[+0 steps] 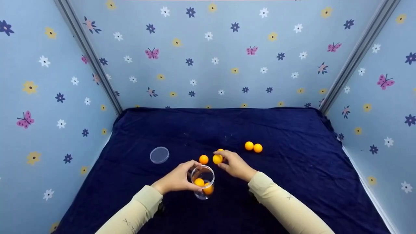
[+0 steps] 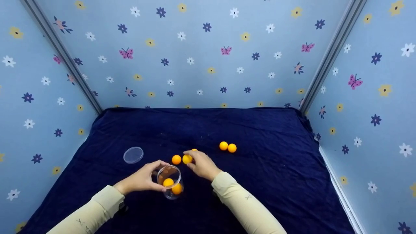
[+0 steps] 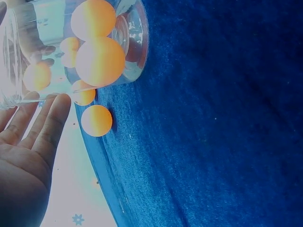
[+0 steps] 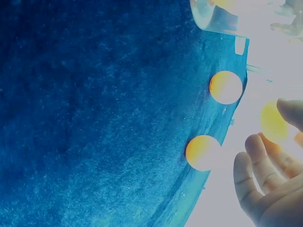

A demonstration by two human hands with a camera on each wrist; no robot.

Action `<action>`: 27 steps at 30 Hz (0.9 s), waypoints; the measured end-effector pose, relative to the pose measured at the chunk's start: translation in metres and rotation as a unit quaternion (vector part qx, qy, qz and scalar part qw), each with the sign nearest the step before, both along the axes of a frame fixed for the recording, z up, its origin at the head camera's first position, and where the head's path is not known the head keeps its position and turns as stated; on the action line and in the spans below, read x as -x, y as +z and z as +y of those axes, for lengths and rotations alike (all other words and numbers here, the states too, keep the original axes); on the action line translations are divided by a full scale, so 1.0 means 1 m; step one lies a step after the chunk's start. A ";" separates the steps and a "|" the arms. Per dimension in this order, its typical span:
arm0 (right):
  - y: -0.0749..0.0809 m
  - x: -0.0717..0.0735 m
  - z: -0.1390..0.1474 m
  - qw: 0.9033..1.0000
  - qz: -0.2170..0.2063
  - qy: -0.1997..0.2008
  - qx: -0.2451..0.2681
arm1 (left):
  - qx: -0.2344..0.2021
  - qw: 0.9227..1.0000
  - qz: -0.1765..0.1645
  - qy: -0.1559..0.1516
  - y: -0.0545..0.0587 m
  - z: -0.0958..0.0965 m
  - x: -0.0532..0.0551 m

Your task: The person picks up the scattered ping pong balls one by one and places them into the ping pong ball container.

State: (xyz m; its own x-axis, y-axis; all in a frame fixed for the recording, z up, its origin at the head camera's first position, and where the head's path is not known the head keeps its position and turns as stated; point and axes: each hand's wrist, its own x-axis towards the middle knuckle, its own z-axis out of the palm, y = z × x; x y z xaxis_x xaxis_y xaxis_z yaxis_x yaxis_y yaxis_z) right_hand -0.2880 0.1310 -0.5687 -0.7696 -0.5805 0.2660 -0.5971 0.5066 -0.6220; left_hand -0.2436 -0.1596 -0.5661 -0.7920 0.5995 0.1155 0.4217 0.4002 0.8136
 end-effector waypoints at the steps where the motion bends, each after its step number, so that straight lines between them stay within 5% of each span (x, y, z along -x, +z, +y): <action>1: 0.000 0.000 0.000 1.000 0.002 0.000 0.003 | 0.000 1.000 -0.002 0.001 0.000 0.000 0.000; 27: 0.016 -0.009 0.015 0.997 0.000 -0.007 0.072 | 0.002 1.000 0.000 0.004 -0.001 -0.001 0.001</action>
